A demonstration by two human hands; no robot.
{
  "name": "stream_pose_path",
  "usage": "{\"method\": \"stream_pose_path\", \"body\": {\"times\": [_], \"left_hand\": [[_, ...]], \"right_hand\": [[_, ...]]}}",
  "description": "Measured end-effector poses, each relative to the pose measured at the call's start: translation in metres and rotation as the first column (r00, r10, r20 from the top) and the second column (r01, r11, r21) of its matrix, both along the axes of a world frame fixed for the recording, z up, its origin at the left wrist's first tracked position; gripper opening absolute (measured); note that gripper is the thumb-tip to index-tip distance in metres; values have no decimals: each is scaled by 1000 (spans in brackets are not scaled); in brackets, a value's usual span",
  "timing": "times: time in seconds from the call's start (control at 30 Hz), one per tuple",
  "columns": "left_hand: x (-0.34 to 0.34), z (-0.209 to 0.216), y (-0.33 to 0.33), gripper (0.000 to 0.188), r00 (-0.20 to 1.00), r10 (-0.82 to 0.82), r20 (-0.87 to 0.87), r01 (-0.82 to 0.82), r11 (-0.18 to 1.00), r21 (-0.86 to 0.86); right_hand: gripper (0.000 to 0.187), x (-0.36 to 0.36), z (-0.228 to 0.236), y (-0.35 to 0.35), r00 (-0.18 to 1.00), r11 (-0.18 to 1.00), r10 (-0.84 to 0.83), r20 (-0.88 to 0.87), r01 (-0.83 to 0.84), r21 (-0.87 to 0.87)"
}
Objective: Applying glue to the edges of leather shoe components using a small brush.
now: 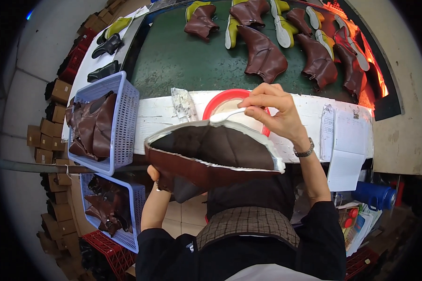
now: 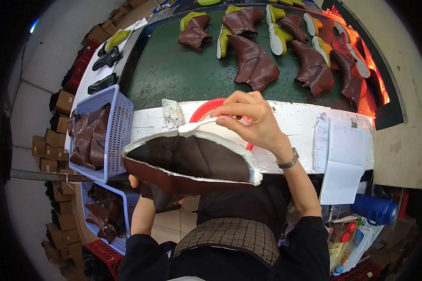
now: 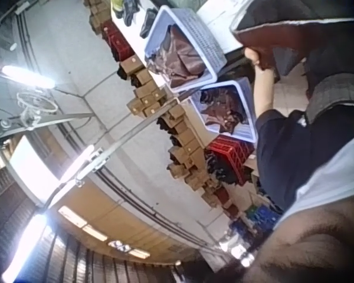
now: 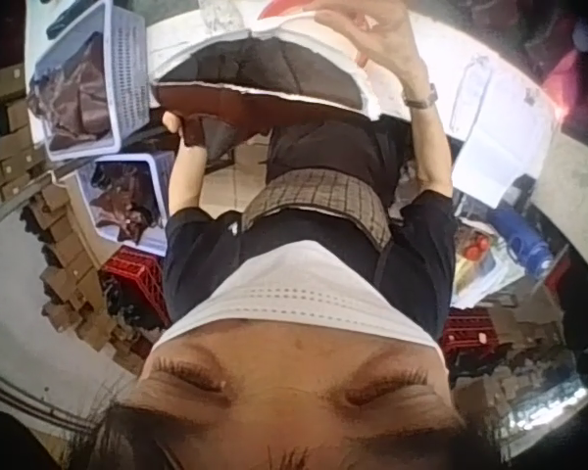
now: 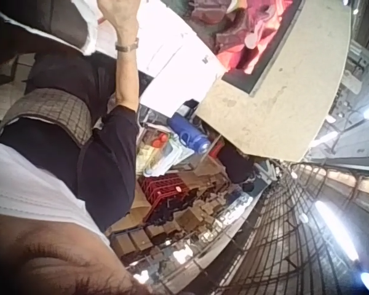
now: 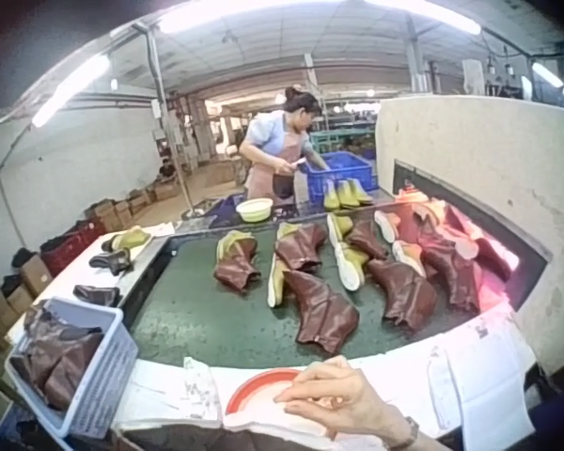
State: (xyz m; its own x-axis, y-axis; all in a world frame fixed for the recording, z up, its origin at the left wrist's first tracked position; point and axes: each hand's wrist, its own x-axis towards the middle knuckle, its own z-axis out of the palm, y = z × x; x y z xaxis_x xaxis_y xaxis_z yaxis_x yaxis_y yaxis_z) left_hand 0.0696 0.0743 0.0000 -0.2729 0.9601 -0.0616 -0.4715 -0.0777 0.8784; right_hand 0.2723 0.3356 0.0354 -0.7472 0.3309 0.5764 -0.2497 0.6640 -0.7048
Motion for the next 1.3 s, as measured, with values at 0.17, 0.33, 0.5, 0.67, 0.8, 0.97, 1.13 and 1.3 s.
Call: {"method": "stream_pose_path", "body": {"times": [0.17, 0.33, 0.5, 0.67, 0.8, 0.97, 1.13, 1.3], "left_hand": [[13, 1, -1, 103, 1000, 21, 17, -21, 1000, -9], [24, -1, 18, 103, 999, 6, 39, -6, 1000, -9], [27, 4, 11, 103, 999, 3, 43, -3, 1000, 1], [6, 10, 2, 103, 999, 20, 48, -22, 999, 26], [-31, 22, -10, 102, 999, 16, 52, -18, 999, 43], [-94, 48, 52, 103, 844, 90, -529, -119, 993, -20], [-149, 10, 149, 90, 340, 161, -927, -263, 962, 71], [-179, -56, 185, 79, -131, 101, -986, -343, 929, 141]], "right_hand": [[17, -1, 12, 9, 998, 991, 40, 55, -47, 129], [18, -23, 28, 2, 994, 971, 113, 12, -113, 210], [23, -26, 20, 3, 994, 969, 96, -47, -82, 233], [20, 2, -22, 6, 999, 996, -44, -17, 45, 76], [14, 26, -85, 29, 953, 823, -302, 12, 267, -502], [22, 53, -154, 54, 861, 577, -476, 181, 461, -675], [20, 47, -166, 51, 836, 577, -527, 152, 484, -658], [20, 34, -168, 43, 851, 590, -502, 157, 469, -657]]}}
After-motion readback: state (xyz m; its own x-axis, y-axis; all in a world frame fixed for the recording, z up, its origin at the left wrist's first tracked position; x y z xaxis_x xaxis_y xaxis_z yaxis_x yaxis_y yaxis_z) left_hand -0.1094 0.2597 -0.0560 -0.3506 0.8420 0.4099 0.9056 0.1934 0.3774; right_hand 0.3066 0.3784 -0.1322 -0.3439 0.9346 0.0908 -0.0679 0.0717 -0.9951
